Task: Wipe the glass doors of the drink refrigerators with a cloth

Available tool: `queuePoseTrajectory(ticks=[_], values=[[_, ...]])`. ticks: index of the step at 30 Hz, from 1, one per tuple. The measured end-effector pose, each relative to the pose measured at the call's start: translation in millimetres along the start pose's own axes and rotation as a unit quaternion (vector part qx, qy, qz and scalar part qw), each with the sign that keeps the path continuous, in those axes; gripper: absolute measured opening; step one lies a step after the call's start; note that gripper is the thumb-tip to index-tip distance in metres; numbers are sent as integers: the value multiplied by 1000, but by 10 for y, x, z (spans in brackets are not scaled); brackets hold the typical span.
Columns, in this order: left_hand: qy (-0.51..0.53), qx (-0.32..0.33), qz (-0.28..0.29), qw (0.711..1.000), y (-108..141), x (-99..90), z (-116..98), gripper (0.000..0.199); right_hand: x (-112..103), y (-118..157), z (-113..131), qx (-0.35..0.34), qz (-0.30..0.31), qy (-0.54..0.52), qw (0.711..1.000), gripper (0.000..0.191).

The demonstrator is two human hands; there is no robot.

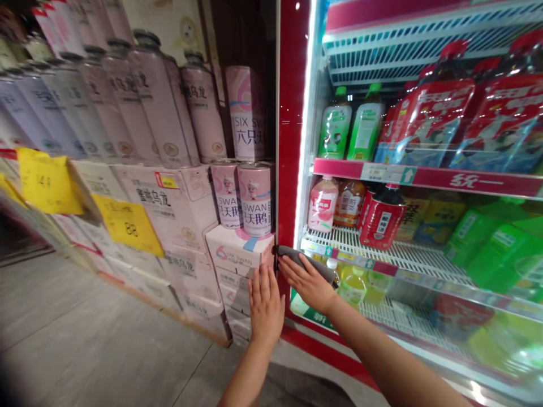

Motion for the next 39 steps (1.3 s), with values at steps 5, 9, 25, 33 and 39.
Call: queuePoseTrajectory(ticks=[5,9,25,33,39], values=[[9,5,16,1000,8,-10,-64,93,-272,-34,-196,-41,23,16,999,47],[41,34,31,998,-62,11,-259,99,-952,-398,-1121,81,15,95,992,63],[137,29,30,990,-184,93,-688,101,-1031,680,-859,-2,55,94,994,50],[167,73,-2,983,-428,102,-1097,105,-1553,939,-1433,279,-73,215,933,65],[200,136,22,970,-419,170,-1338,126,-1057,1230,-726,68,24,103,992,45]])
Point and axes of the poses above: each hand's wrist, its own y-axis away from the middle knuckle, its own x-axis out of the palm, z = x × y, the point moved 9 cm from there along -y, towards the middle knuckle, and after that the axes turned 9 degrees about -z, right-handed, at the moved point
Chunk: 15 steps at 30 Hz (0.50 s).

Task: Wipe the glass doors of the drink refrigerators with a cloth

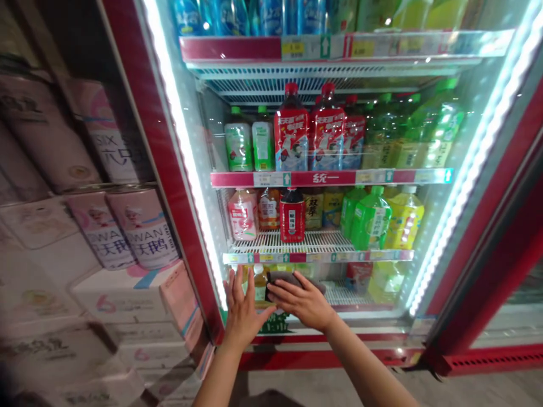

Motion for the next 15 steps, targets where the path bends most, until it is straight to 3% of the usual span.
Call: queuePoseTrajectory(ticks=[1,3,5,6,8,10,12,15], values=[[2,18,8,1000,-14,19,-54,125,-63,-3,-164,22,0,11,1000,47],[3,50,8,999,-54,39,-164,122,-285,20,-679,134,-32,61,989,55],[2,68,-6,998,-100,57,-266,121,-546,208,-1137,265,-95,119,952,63],[3,73,-14,997,-120,72,-313,120,-641,365,-1255,316,-128,138,930,66],[7,78,-27,997,-151,117,-408,117,-695,727,-1248,375,-169,156,898,68],[14,82,-36,996,-177,167,-510,114,-593,1028,-1026,389,-165,164,891,71],[19,82,-45,995,-210,202,-610,112,-446,1159,-785,375,-132,167,902,73],[23,79,-59,995,-275,230,-753,111,-328,994,-700,298,-67,133,943,71]])
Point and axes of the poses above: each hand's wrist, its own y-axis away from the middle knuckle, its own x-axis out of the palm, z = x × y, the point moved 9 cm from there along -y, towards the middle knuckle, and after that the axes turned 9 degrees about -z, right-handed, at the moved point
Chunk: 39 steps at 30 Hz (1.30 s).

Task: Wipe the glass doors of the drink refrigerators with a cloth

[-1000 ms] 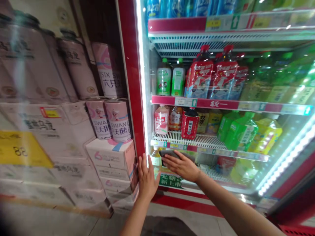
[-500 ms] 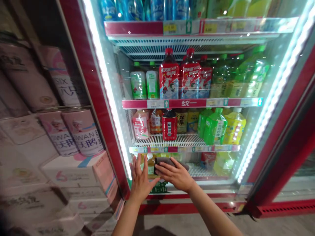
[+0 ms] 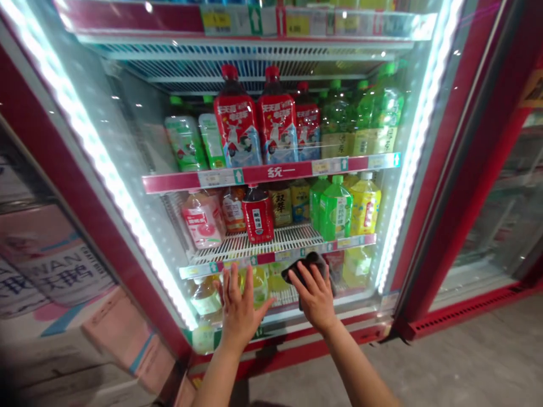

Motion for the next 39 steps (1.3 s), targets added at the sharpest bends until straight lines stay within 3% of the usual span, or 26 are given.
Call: queuePoseTrajectory(ticks=[3,5,8,10,12,14,16,18,20,22,24,26,28,31,35,37,39], values=[[12,22,-6,1000,-77,45,-160,111,-18,-361,-259,-31,22,-20,999,65],[16,39,-9,999,-107,80,-255,110,-129,-478,-710,49,-29,-8,998,63],[12,54,-10,998,-113,152,-376,107,-301,-164,-1284,214,-145,11,966,60],[17,60,-12,998,-102,213,-465,107,-335,195,-1392,304,-193,31,933,59],[31,64,-14,997,-93,279,-576,109,-308,404,-1310,356,-203,47,911,62],[49,72,-10,996,-97,349,-712,110,-225,313,-1171,353,-171,36,919,65],[68,83,-1,994,-116,415,-861,110,-130,-3,-1115,301,-115,-2,947,67],[85,88,0,992,-146,450,-980,109,-124,-289,-1254,258,-78,-31,962,66],[96,90,1,991,-168,481,-1058,104,-233,-332,-1589,278,-93,-28,956,63],[97,93,11,991,-163,533,-1097,100,-349,-38,-1967,366,-136,-7,921,62],[95,103,22,990,-134,600,-1110,96,-372,493,-2209,479,-170,12,861,64],[92,106,25,990,-97,666,-1096,95,-322,988,-2280,564,-190,27,803,66],[92,98,28,991,-65,733,-1067,95,-273,1211,-2301,601,-202,41,772,68],[97,72,45,992,-27,835,-1026,96,-260,1032,-2452,595,-194,42,779,66],[127,38,87,987,24,963,-965,101,-289,695,-2579,516,-155,0,843,66],[143,31,108,983,48,1022,-922,103,-296,901,-2511,512,-145,7,847,65],[150,44,125,980,65,1067,-897,104,-294,1333,-2431,548,-142,41,824,66]])
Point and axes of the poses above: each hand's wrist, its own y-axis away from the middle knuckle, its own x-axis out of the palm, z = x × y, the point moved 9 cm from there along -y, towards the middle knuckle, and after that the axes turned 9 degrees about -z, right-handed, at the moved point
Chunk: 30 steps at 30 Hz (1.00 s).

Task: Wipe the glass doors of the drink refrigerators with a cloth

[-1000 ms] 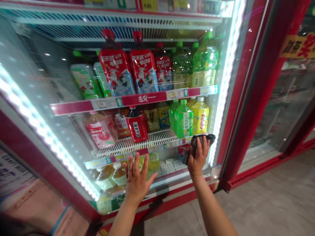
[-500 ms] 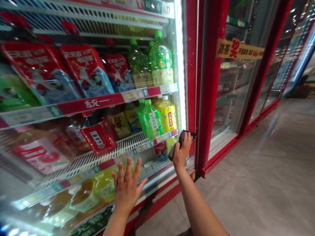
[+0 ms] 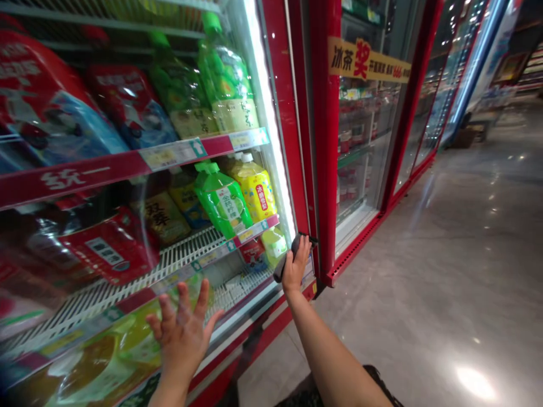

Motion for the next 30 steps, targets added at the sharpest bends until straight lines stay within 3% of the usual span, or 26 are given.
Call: queuePoseTrajectory(ticks=[3,5,7,9,10,12,14,16,17,18,20,22,24,26,28,30], values=[[-8,24,13,1000,-8,13,8,104,-92,264,-489,47,-24,40,998,67],[-19,32,1,999,-29,-23,-20,104,-69,321,-570,51,-32,50,997,67],[-29,42,-12,999,-44,-64,-82,102,4,369,-425,48,-36,54,997,66],[-33,47,-27,998,-39,-103,-142,102,101,497,-71,11,-20,54,998,66],[-33,47,-34,998,-26,-123,-163,103,159,606,166,-36,8,53,998,66],[-30,38,-54,997,23,-176,-171,103,250,940,660,-198,94,44,975,64],[-36,24,-73,996,100,-236,-135,102,215,1380,957,-394,182,18,901,60],[-57,9,-89,994,197,-309,-58,101,69,1658,893,-520,232,-2,822,57],[-72,1,-99,992,253,-355,-6,100,19,1685,768,-544,251,4,800,54],[-89,-8,-110,990,313,-408,54,101,4,1635,623,-544,263,23,797,51],[-122,-26,-134,983,449,-517,189,102,-1,1470,459,-530,257,44,807,44],[-144,-48,-152,977,600,-606,332,105,17,1285,539,-492,209,46,844,42],[-149,-62,-155,975,745,-644,461,105,61,1184,827,-432,154,36,888,46],[-149,-67,-148,975,867,-637,564,105,126,1250,1234,-389,119,16,913,55],[-159,-57,-141,976,953,-599,632,105,155,1475,1642,-393,93,-14,915,62],[-181,-30,-147,972,1008,-557,662,104,144,1792,1887,-432,80,-37,898,65]])
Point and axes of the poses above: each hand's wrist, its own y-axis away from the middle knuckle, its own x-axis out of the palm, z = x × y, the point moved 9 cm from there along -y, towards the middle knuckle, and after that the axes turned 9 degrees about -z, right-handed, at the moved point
